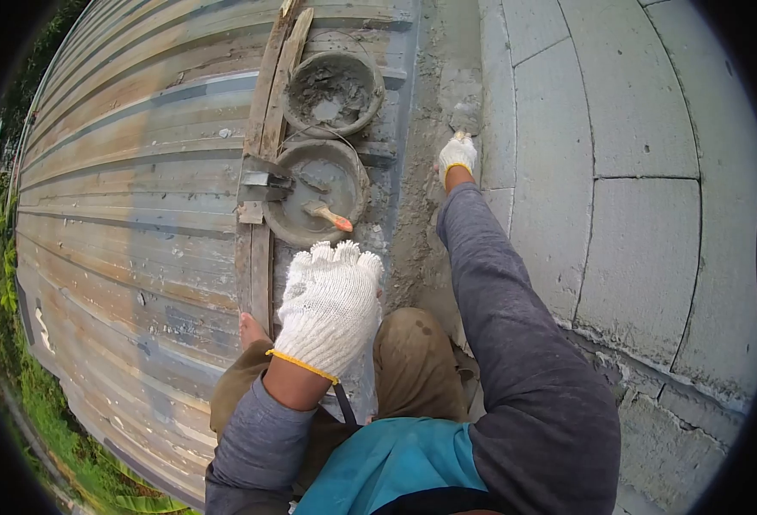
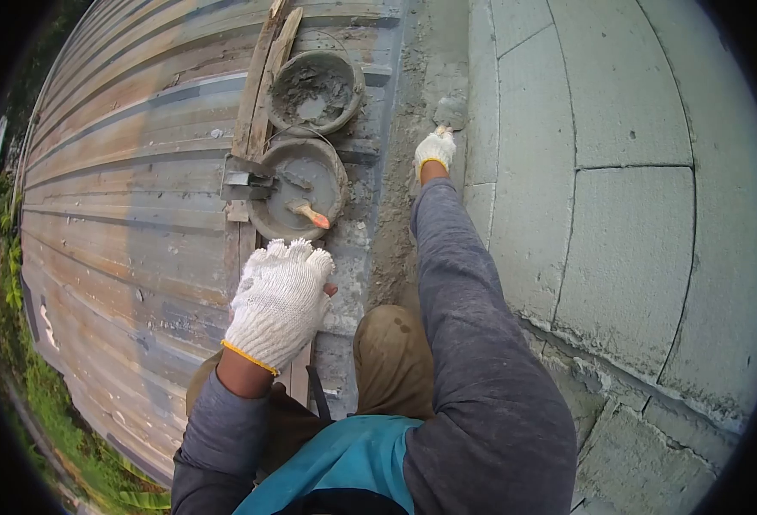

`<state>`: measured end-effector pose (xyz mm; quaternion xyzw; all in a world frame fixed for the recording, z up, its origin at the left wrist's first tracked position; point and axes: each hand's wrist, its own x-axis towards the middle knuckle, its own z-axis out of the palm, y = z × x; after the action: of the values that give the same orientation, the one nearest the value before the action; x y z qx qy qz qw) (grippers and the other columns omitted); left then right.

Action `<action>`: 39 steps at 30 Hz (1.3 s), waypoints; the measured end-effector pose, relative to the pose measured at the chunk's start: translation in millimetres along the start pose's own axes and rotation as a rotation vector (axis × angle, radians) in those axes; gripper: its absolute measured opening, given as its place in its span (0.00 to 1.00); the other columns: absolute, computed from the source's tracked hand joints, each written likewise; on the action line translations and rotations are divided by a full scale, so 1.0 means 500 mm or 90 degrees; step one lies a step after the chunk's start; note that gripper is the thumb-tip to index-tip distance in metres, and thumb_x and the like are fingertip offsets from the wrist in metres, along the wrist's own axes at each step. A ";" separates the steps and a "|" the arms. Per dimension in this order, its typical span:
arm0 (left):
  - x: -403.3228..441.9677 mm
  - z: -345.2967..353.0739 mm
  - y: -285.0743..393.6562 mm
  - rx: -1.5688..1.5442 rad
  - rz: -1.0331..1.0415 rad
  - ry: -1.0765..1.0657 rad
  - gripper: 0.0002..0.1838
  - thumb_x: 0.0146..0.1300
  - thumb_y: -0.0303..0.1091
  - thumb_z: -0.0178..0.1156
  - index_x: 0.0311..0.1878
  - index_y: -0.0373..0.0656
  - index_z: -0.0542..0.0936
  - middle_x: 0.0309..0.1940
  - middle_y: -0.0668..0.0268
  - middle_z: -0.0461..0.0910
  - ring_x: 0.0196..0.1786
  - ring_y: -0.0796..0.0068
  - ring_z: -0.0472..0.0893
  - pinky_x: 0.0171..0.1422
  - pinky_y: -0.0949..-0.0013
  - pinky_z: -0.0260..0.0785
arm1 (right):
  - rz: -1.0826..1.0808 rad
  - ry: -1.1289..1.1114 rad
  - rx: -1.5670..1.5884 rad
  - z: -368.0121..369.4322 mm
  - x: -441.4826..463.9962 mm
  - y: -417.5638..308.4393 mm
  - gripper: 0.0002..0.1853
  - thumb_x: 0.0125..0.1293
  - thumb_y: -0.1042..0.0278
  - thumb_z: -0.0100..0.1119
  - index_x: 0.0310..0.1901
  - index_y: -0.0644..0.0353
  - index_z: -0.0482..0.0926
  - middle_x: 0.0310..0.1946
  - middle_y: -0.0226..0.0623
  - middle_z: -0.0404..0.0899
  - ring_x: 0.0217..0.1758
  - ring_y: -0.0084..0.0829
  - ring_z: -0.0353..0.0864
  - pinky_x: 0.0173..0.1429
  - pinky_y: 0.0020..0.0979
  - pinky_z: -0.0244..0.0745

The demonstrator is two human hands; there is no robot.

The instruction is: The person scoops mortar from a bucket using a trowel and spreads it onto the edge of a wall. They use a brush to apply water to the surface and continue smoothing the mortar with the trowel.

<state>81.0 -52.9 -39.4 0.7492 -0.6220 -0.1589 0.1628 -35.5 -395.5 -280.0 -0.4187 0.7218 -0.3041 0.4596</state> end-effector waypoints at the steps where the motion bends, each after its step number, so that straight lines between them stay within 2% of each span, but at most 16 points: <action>1: -0.004 0.006 0.003 0.003 0.019 0.019 0.11 0.54 0.39 0.65 0.36 0.44 0.78 0.36 0.57 0.78 0.45 0.53 0.78 0.49 0.51 0.67 | 0.030 -0.016 0.030 -0.015 -0.012 0.014 0.26 0.77 0.48 0.37 0.71 0.50 0.62 0.57 0.49 0.76 0.44 0.50 0.83 0.30 0.50 0.82; 3: -0.011 0.016 0.013 0.000 0.028 0.029 0.11 0.54 0.39 0.65 0.36 0.44 0.78 0.36 0.57 0.78 0.45 0.53 0.78 0.49 0.52 0.67 | 0.052 -0.031 0.058 -0.045 -0.055 0.040 0.27 0.77 0.48 0.37 0.71 0.51 0.62 0.55 0.51 0.77 0.42 0.50 0.84 0.30 0.48 0.83; 7: -0.039 0.035 0.033 -0.017 0.044 0.079 0.11 0.53 0.38 0.63 0.36 0.44 0.78 0.37 0.57 0.79 0.46 0.53 0.78 0.50 0.52 0.67 | -0.050 0.027 -0.150 -0.101 -0.199 0.106 0.27 0.77 0.55 0.38 0.74 0.52 0.60 0.46 0.52 0.81 0.33 0.50 0.85 0.27 0.43 0.80; 8: -0.043 0.035 0.038 -0.023 0.051 0.092 0.11 0.54 0.38 0.63 0.37 0.43 0.78 0.38 0.57 0.79 0.46 0.53 0.78 0.51 0.52 0.67 | -0.005 0.002 -0.176 -0.124 -0.286 0.080 0.28 0.75 0.61 0.40 0.75 0.54 0.58 0.52 0.55 0.80 0.42 0.51 0.85 0.39 0.43 0.81; 10: -0.057 0.030 0.054 -0.023 0.037 0.085 0.11 0.55 0.37 0.60 0.40 0.43 0.78 0.40 0.56 0.80 0.48 0.53 0.78 0.54 0.51 0.66 | -0.226 0.066 -0.351 -0.157 -0.273 0.212 0.29 0.73 0.64 0.45 0.73 0.63 0.60 0.65 0.57 0.72 0.64 0.47 0.76 0.67 0.35 0.68; 12: -0.062 0.028 0.067 -0.029 0.031 0.032 0.11 0.58 0.35 0.58 0.43 0.42 0.79 0.43 0.54 0.80 0.50 0.52 0.78 0.56 0.51 0.66 | -0.238 0.033 -0.233 -0.171 -0.342 0.215 0.32 0.70 0.62 0.54 0.72 0.66 0.61 0.65 0.58 0.71 0.65 0.47 0.76 0.66 0.37 0.70; 14: -0.070 0.029 0.086 -0.048 0.023 0.010 0.11 0.59 0.33 0.56 0.43 0.42 0.81 0.45 0.54 0.80 0.52 0.53 0.79 0.57 0.51 0.66 | -0.252 -0.029 -0.274 -0.174 -0.341 0.211 0.34 0.67 0.61 0.58 0.72 0.66 0.62 0.63 0.60 0.73 0.64 0.49 0.76 0.65 0.38 0.71; 16: -0.070 0.023 0.100 -0.067 0.043 -0.062 0.11 0.59 0.33 0.56 0.43 0.41 0.82 0.46 0.55 0.81 0.52 0.54 0.79 0.57 0.52 0.66 | -0.380 -0.050 -0.403 -0.142 -0.384 0.086 0.34 0.65 0.61 0.59 0.71 0.65 0.64 0.58 0.60 0.75 0.59 0.54 0.78 0.61 0.41 0.73; 17: -0.068 0.011 0.107 -0.062 0.047 -0.093 0.11 0.60 0.33 0.56 0.43 0.42 0.83 0.46 0.57 0.81 0.53 0.57 0.79 0.56 0.54 0.66 | -0.542 -0.044 -0.464 -0.114 -0.342 0.064 0.33 0.63 0.61 0.60 0.68 0.66 0.66 0.53 0.60 0.77 0.54 0.57 0.79 0.58 0.45 0.75; 20: -0.065 0.008 0.119 -0.058 0.051 -0.140 0.11 0.61 0.33 0.57 0.44 0.43 0.83 0.46 0.59 0.82 0.53 0.59 0.79 0.56 0.55 0.66 | -0.566 -0.147 -0.699 -0.015 -0.336 -0.127 0.27 0.62 0.58 0.61 0.65 0.47 0.72 0.49 0.53 0.79 0.53 0.54 0.80 0.56 0.49 0.76; 21: -0.065 0.017 0.123 -0.054 0.043 -0.138 0.11 0.61 0.33 0.57 0.45 0.44 0.83 0.46 0.59 0.82 0.54 0.61 0.79 0.56 0.56 0.66 | -0.620 -0.184 -0.741 0.026 -0.311 -0.161 0.25 0.62 0.58 0.61 0.61 0.47 0.75 0.49 0.53 0.79 0.53 0.54 0.80 0.57 0.48 0.76; 24: -0.062 0.013 0.124 -0.058 0.032 -0.155 0.12 0.61 0.33 0.57 0.46 0.45 0.84 0.47 0.59 0.82 0.54 0.61 0.79 0.55 0.57 0.66 | -0.590 -0.269 -0.918 0.148 -0.300 -0.243 0.18 0.64 0.55 0.58 0.54 0.49 0.80 0.55 0.45 0.81 0.60 0.48 0.79 0.61 0.48 0.75; 27: -0.063 -0.005 0.117 -0.057 0.016 -0.188 0.13 0.60 0.32 0.58 0.47 0.41 0.83 0.46 0.59 0.82 0.53 0.62 0.78 0.56 0.59 0.65 | -0.613 -0.315 -0.968 0.242 -0.251 -0.229 0.20 0.65 0.55 0.57 0.57 0.49 0.80 0.57 0.46 0.80 0.62 0.48 0.78 0.63 0.47 0.73; 30: -0.076 -0.007 0.106 -0.067 -0.037 -0.162 0.15 0.60 0.32 0.58 0.48 0.37 0.82 0.46 0.58 0.81 0.53 0.61 0.77 0.56 0.59 0.63 | -0.532 -0.320 -0.960 0.302 -0.238 -0.198 0.22 0.66 0.52 0.56 0.58 0.51 0.80 0.60 0.46 0.78 0.64 0.47 0.77 0.65 0.45 0.72; 34: -0.087 -0.025 0.078 -0.067 -0.025 -0.193 0.14 0.60 0.32 0.59 0.48 0.40 0.83 0.47 0.59 0.81 0.53 0.61 0.77 0.55 0.58 0.64 | -0.484 -0.335 -0.943 0.325 -0.230 -0.176 0.25 0.67 0.46 0.55 0.58 0.54 0.81 0.62 0.46 0.77 0.65 0.49 0.76 0.66 0.44 0.72; 39: -0.081 -0.034 0.064 -0.069 -0.014 -0.227 0.13 0.60 0.32 0.59 0.48 0.44 0.83 0.47 0.60 0.81 0.53 0.62 0.78 0.54 0.57 0.65 | -0.543 -0.345 -0.908 0.288 -0.218 -0.171 0.28 0.66 0.42 0.55 0.54 0.59 0.83 0.57 0.50 0.79 0.61 0.50 0.78 0.64 0.43 0.73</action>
<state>53.5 -17.6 -8.6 0.7062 -0.6231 -0.3245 0.0882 149.2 -346.7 -221.4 -0.8988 0.3873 0.1839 0.0909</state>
